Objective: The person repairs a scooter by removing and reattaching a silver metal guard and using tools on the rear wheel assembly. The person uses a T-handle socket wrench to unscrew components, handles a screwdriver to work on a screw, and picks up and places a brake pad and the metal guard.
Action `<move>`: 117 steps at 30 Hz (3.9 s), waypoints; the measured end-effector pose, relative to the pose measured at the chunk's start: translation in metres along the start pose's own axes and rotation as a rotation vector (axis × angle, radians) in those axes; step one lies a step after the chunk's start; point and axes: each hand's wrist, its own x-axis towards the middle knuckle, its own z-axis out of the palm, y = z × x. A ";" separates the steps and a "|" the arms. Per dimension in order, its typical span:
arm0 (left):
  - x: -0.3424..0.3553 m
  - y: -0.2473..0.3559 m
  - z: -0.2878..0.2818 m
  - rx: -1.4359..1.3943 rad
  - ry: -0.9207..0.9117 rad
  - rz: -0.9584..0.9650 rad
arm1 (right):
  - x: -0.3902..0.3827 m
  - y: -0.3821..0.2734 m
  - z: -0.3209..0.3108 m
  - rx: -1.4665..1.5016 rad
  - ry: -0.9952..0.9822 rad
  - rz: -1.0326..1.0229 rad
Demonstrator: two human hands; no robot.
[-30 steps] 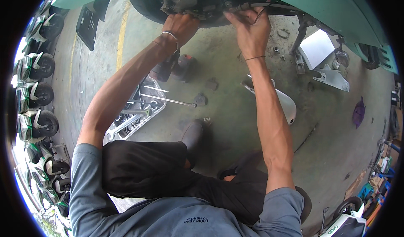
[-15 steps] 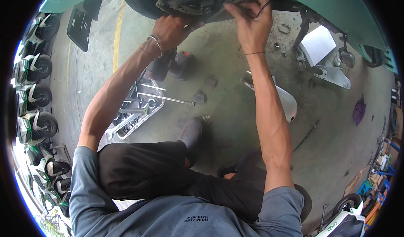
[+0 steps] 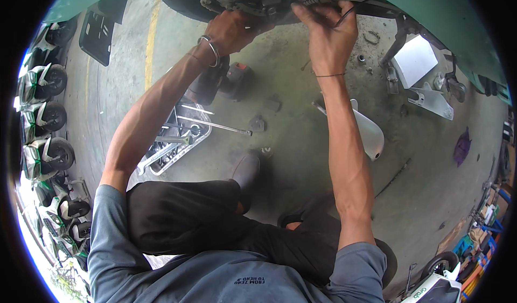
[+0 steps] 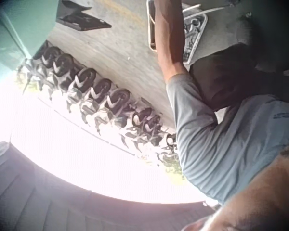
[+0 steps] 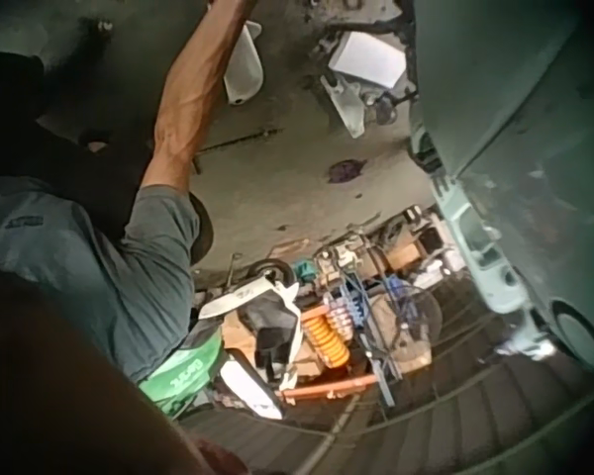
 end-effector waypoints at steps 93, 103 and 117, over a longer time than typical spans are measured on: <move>0.033 0.126 -0.035 0.011 0.177 0.217 | 0.015 0.018 -0.025 0.280 0.408 0.325; 0.040 0.129 -0.026 0.195 0.331 0.238 | 0.016 0.013 -0.039 0.261 0.356 0.316; 0.041 0.117 -0.011 0.014 0.398 0.406 | 0.032 0.013 -0.046 0.104 0.574 0.193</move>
